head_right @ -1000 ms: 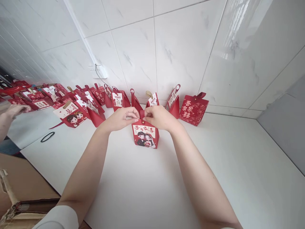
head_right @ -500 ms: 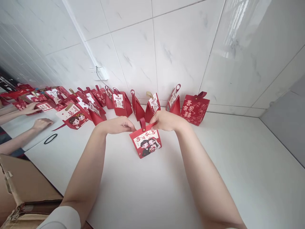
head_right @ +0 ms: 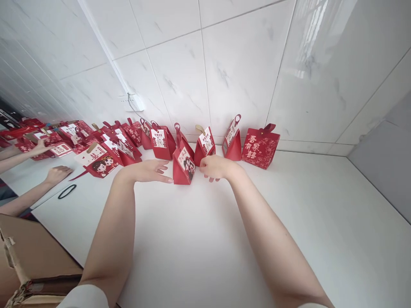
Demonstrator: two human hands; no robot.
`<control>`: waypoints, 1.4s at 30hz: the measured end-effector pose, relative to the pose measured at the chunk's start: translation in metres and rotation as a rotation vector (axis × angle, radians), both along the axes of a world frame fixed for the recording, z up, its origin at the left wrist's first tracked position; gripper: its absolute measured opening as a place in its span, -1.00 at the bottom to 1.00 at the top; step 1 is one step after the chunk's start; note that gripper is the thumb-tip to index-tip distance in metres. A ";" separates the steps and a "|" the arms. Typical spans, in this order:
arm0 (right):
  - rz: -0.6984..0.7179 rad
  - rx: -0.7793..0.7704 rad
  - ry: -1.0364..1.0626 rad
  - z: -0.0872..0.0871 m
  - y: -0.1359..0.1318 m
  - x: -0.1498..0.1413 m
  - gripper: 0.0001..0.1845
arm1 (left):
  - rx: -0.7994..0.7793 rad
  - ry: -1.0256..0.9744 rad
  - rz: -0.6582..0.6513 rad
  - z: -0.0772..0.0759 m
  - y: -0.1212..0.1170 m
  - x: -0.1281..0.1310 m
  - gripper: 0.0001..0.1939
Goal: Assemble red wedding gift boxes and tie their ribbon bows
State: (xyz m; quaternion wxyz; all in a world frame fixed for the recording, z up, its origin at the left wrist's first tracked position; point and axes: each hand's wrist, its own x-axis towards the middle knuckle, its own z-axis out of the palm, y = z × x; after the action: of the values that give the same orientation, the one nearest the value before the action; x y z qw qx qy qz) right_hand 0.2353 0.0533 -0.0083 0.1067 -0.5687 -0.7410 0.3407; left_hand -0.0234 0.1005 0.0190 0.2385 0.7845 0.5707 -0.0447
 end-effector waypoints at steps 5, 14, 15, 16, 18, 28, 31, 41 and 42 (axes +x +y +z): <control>0.050 0.133 -0.221 -0.032 0.010 -0.031 -0.61 | -0.116 0.159 -0.058 -0.027 0.017 0.014 -0.47; 0.046 0.377 -0.272 -0.090 0.015 -0.068 -0.56 | 0.074 0.175 -0.095 -0.078 0.000 0.018 -0.59; 0.044 0.399 -0.279 -0.093 0.012 -0.067 -0.57 | 0.128 0.171 -0.098 -0.082 -0.006 0.016 -0.58; 0.040 0.420 -0.287 -0.096 0.008 -0.065 -0.58 | 0.178 0.163 -0.103 -0.087 -0.013 0.015 -0.57; 0.022 0.457 -0.308 -0.101 -0.002 -0.060 -0.58 | 0.259 0.137 -0.117 -0.095 -0.027 0.015 -0.54; -0.062 0.593 -0.413 -0.113 -0.042 -0.040 -0.57 | 0.358 0.040 -0.197 -0.113 -0.057 0.028 -0.42; -0.048 0.599 -0.416 -0.116 -0.045 -0.043 -0.66 | 0.342 0.057 -0.214 -0.108 -0.061 0.023 -0.44; -0.026 0.578 -0.446 -0.124 -0.044 -0.045 -0.61 | 0.405 0.180 -0.181 -0.105 -0.073 0.035 -0.45; -0.021 0.574 -0.451 -0.124 -0.044 -0.045 -0.62 | 0.410 0.182 -0.177 -0.105 -0.074 0.036 -0.45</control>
State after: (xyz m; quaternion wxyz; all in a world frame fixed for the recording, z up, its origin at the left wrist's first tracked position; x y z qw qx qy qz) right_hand 0.1906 0.0089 -0.1320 0.0994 -0.5838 -0.8056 -0.0165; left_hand 0.0121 0.0268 -0.0864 0.0173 0.8563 0.5159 -0.0192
